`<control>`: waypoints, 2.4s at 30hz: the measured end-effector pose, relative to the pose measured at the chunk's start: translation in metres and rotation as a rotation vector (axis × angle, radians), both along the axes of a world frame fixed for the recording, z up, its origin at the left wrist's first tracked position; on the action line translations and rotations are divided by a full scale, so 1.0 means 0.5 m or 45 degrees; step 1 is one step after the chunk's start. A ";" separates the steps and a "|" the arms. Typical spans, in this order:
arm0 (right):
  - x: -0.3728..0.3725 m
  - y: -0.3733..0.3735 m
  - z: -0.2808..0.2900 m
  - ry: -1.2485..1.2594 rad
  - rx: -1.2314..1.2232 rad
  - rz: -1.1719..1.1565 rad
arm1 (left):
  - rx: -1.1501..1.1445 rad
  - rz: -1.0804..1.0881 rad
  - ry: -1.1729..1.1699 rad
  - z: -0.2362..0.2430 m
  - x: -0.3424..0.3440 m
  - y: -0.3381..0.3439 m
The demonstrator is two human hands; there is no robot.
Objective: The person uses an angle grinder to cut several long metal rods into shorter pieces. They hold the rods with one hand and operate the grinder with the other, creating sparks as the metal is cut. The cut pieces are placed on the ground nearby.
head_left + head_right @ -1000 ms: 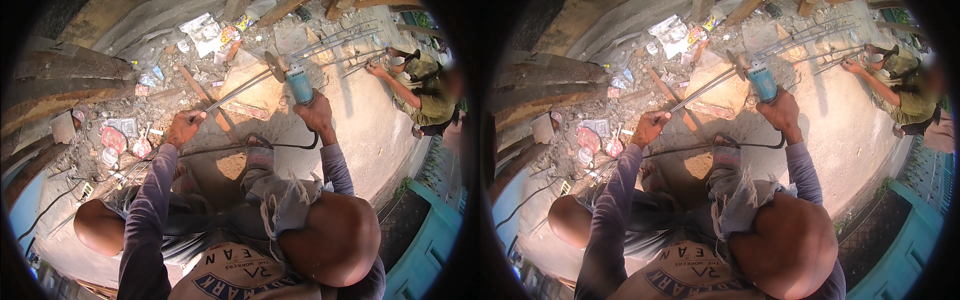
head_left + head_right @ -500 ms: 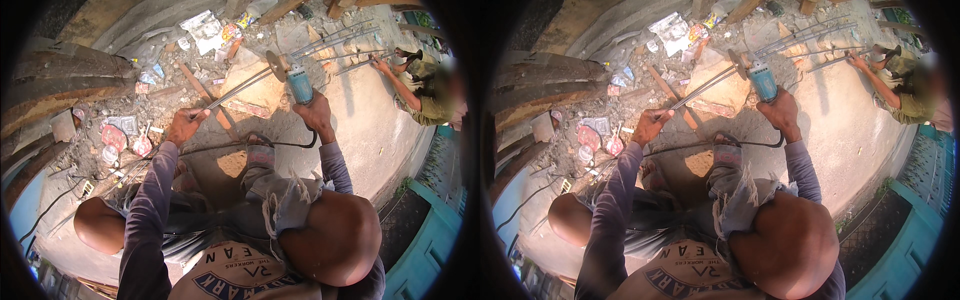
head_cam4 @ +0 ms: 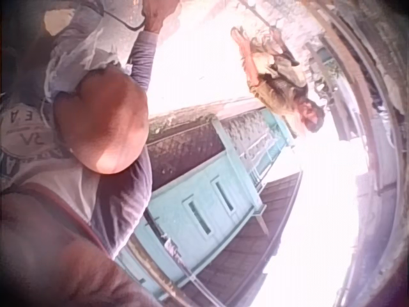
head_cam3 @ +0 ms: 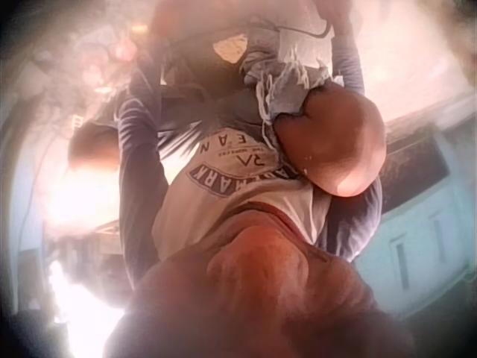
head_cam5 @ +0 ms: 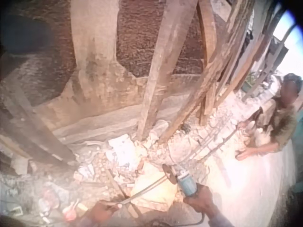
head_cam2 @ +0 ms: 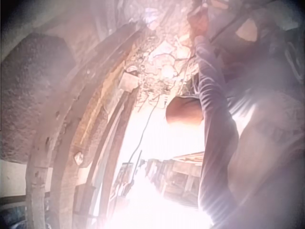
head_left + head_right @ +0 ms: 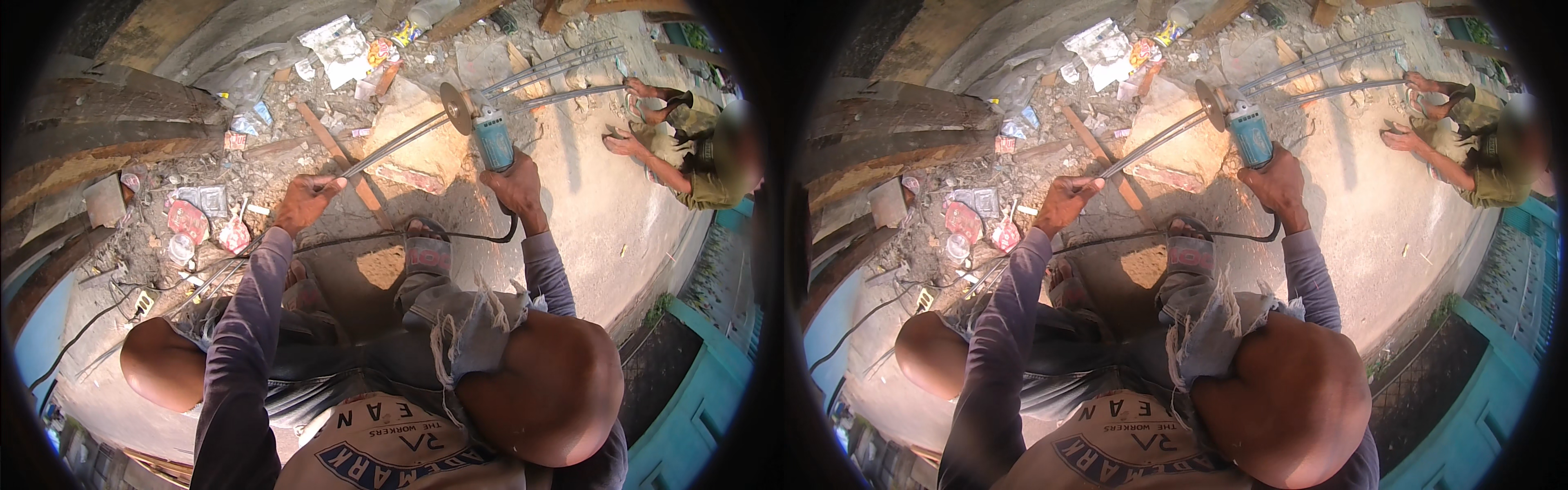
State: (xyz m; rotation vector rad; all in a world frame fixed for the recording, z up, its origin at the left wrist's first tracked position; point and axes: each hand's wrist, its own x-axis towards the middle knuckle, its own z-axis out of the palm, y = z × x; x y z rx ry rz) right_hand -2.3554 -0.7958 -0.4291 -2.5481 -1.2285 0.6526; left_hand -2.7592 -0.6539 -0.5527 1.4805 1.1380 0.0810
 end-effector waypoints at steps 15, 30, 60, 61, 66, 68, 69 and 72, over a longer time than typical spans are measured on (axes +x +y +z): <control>-0.002 -0.004 -0.028 0.082 0.101 -0.038 | -0.007 0.000 -0.024 0.013 -0.002 -0.002; -0.008 -0.021 -0.035 0.019 0.115 0.044 | -0.109 -0.011 0.010 -0.003 -0.008 0.002; -0.050 -0.018 -0.002 -0.114 0.004 -0.030 | -0.066 -0.009 0.051 0.002 -0.014 -0.004; -0.055 -0.016 0.000 -0.087 0.022 -0.027 | -0.085 -0.035 0.083 0.003 -0.018 0.000; -0.055 -0.007 -0.005 -0.065 0.019 -0.029 | 0.033 0.037 -0.030 -0.021 -0.027 -0.008; -0.056 -0.008 -0.009 -0.046 0.031 -0.022 | 0.068 0.063 -0.050 -0.029 -0.032 -0.012; -0.057 -0.014 -0.006 -0.046 0.030 -0.031 | 0.062 0.057 -0.034 -0.031 -0.029 -0.012; -0.046 -0.027 -0.011 -0.055 0.023 -0.047 | -0.045 -0.023 0.068 -0.011 -0.016 0.002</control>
